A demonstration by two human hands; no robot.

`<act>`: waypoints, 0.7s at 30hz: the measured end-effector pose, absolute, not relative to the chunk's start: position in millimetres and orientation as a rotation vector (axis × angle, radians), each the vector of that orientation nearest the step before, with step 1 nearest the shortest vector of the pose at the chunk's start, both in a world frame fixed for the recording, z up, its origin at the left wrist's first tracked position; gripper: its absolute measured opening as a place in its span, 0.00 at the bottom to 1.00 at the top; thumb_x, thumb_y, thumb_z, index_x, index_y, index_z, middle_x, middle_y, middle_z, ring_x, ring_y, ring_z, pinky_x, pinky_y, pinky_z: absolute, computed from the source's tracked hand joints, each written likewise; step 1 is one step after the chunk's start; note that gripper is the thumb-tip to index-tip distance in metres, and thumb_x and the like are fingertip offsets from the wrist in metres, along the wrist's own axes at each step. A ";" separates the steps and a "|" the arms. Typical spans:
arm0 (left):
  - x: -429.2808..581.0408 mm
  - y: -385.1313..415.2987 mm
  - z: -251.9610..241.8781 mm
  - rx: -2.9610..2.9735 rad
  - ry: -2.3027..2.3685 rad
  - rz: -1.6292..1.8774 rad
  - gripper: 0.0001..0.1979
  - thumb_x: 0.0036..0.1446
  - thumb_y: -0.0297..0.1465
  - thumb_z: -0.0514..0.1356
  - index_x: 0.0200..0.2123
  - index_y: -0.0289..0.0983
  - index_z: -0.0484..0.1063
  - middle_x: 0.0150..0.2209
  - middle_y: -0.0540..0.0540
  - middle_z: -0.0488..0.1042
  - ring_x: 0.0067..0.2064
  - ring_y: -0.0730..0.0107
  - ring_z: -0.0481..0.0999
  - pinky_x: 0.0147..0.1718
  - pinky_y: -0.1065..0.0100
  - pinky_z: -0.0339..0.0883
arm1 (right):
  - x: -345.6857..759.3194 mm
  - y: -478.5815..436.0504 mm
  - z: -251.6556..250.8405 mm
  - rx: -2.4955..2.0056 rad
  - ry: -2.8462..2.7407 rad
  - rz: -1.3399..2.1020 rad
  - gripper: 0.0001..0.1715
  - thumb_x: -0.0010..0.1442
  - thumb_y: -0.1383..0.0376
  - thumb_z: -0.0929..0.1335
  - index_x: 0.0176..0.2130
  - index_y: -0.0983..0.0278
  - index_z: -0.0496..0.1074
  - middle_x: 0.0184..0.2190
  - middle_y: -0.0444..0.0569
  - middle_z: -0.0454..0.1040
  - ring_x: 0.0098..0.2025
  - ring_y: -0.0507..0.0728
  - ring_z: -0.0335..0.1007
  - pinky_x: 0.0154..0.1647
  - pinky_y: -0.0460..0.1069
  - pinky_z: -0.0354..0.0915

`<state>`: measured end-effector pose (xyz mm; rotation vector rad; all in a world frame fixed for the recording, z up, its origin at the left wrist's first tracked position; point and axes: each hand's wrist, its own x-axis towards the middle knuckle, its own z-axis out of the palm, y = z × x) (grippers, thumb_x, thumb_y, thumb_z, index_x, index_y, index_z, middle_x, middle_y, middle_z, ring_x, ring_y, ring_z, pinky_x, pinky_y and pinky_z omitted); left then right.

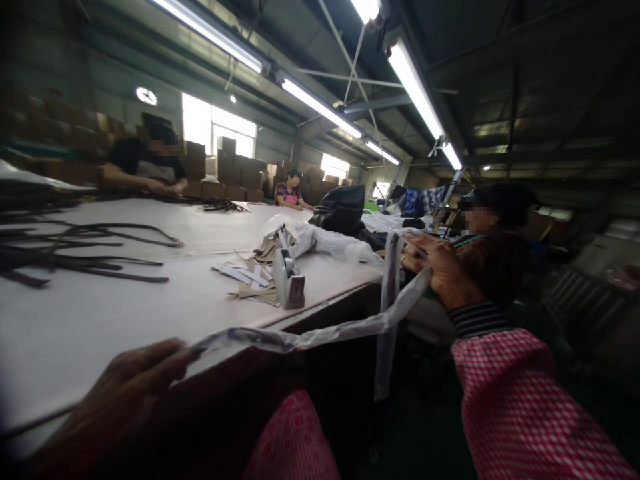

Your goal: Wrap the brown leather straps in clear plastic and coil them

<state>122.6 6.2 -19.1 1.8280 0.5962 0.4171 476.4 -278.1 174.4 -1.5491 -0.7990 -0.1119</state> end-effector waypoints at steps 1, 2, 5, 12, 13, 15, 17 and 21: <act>135.3 -8.5 -23.2 1.770 0.557 0.406 0.26 0.59 0.58 0.59 0.32 0.39 0.72 0.27 0.51 0.67 0.31 0.68 0.65 0.27 0.70 0.58 | 471.7 -274.8 176.6 -1.552 -0.814 -0.050 0.19 0.51 0.57 0.78 0.25 0.62 0.67 0.18 0.39 0.59 0.15 0.45 0.47 0.17 0.48 0.43; 149.7 -24.8 -26.1 1.716 0.486 0.400 0.26 0.60 0.58 0.58 0.35 0.39 0.73 0.30 0.50 0.70 0.32 0.66 0.67 0.28 0.69 0.60 | 467.1 -271.4 179.3 -1.547 -0.832 0.001 0.21 0.50 0.56 0.78 0.25 0.62 0.66 0.18 0.38 0.60 0.15 0.45 0.46 0.16 0.47 0.43; 192.6 -69.4 -20.2 1.780 0.175 0.393 0.26 0.64 0.57 0.54 0.35 0.40 0.74 0.33 0.47 0.73 0.36 0.61 0.71 0.35 0.65 0.67 | 453.0 -263.7 192.7 -1.476 -0.925 0.103 0.20 0.48 0.58 0.79 0.26 0.62 0.67 0.18 0.36 0.58 0.16 0.45 0.45 0.15 0.45 0.41; 221.3 -60.1 90.6 2.029 -0.107 0.863 0.25 0.64 0.46 0.61 0.61 0.46 0.69 0.63 0.42 0.68 0.65 0.48 0.63 0.65 0.51 0.55 | 396.0 -264.9 230.1 -1.477 -1.261 0.297 0.12 0.56 0.63 0.77 0.30 0.64 0.71 0.20 0.35 0.54 0.18 0.44 0.43 0.18 0.43 0.41; 221.5 -53.1 107.7 2.003 -0.116 0.835 0.28 0.64 0.46 0.61 0.65 0.46 0.66 0.68 0.43 0.63 0.67 0.48 0.61 0.65 0.51 0.56 | 387.2 -262.4 231.9 -1.503 -1.306 0.337 0.11 0.56 0.62 0.76 0.31 0.64 0.73 0.20 0.36 0.55 0.18 0.44 0.44 0.18 0.43 0.41; 222.4 -43.1 132.3 1.940 -0.210 0.711 0.27 0.62 0.45 0.63 0.62 0.44 0.69 0.65 0.43 0.67 0.64 0.49 0.65 0.63 0.54 0.59 | 373.2 -254.4 233.2 -1.563 -1.393 0.420 0.11 0.56 0.61 0.76 0.34 0.66 0.77 0.20 0.38 0.58 0.19 0.45 0.46 0.18 0.43 0.42; 222.2 -37.0 140.4 1.882 -0.347 0.481 0.19 0.63 0.44 0.63 0.50 0.37 0.77 0.49 0.42 0.78 0.52 0.53 0.75 0.54 0.58 0.66 | 366.2 -245.5 233.2 -1.611 -1.470 0.457 0.12 0.56 0.60 0.76 0.35 0.67 0.79 0.20 0.40 0.61 0.20 0.46 0.49 0.18 0.43 0.42; 205.7 -19.9 112.4 1.742 -0.271 0.129 0.18 0.60 0.45 0.65 0.36 0.33 0.79 0.25 0.48 0.73 0.27 0.68 0.71 0.30 0.67 0.66 | 378.0 -242.2 233.0 -1.587 -1.438 0.395 0.10 0.53 0.61 0.76 0.32 0.67 0.79 0.21 0.41 0.62 0.20 0.46 0.51 0.19 0.43 0.43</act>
